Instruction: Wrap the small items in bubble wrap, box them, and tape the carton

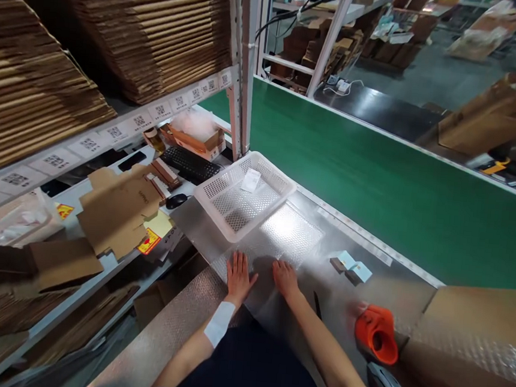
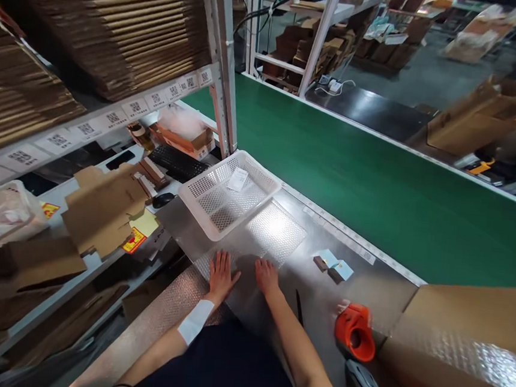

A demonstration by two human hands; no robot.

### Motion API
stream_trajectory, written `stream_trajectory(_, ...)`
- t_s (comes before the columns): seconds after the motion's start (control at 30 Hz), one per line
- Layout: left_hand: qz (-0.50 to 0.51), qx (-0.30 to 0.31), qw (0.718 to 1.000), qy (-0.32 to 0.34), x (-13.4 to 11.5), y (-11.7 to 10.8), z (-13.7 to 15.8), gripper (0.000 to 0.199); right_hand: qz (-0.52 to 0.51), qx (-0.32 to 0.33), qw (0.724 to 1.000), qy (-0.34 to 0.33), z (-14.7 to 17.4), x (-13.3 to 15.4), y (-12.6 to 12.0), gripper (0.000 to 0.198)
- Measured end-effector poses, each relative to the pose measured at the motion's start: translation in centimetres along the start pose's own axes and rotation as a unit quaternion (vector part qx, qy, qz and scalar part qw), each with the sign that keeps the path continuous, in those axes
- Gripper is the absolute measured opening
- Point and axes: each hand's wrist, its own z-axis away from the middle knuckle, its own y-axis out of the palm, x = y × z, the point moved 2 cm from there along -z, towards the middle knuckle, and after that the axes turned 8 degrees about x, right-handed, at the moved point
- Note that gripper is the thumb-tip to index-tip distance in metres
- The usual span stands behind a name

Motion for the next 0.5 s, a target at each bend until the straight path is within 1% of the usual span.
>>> stream_trajectory(0.07, -0.009, 0.01, 1.0, 0.0, -0.7, 0.5, -0.4, 0.076, -0.001, -0.006, 1.0, 0.018, 0.0, -0.2, -0.6, 0.04)
stream_trajectory(0.13, -0.027, 0.014, 1.0, 0.0, -1.6, 1.1, -1.0, 0.071, -0.005, -0.014, 0.999, 0.03, 0.1, -0.4, -1.2, 0.037)
stream_trajectory(0.27, -0.048, -0.002, 0.999, 0.002, -3.4, 2.4, -2.0, 0.068, -0.008, -0.014, 0.999, 0.042, 0.8, -0.7, -2.2, 0.032)
stream_trajectory(0.4, -0.051, -0.03, 0.998, 0.003, -3.9, 3.1, -2.3, 0.068, -0.011, 0.008, 0.998, 0.054, 1.6, -0.4, -2.5, 0.031)
stream_trajectory(0.5, -0.058, -0.045, 0.997, 0.007, -3.8, 3.2, -2.1, 0.069, -0.022, 0.022, 0.998, 0.059, 1.9, 0.0, -2.3, 0.034)
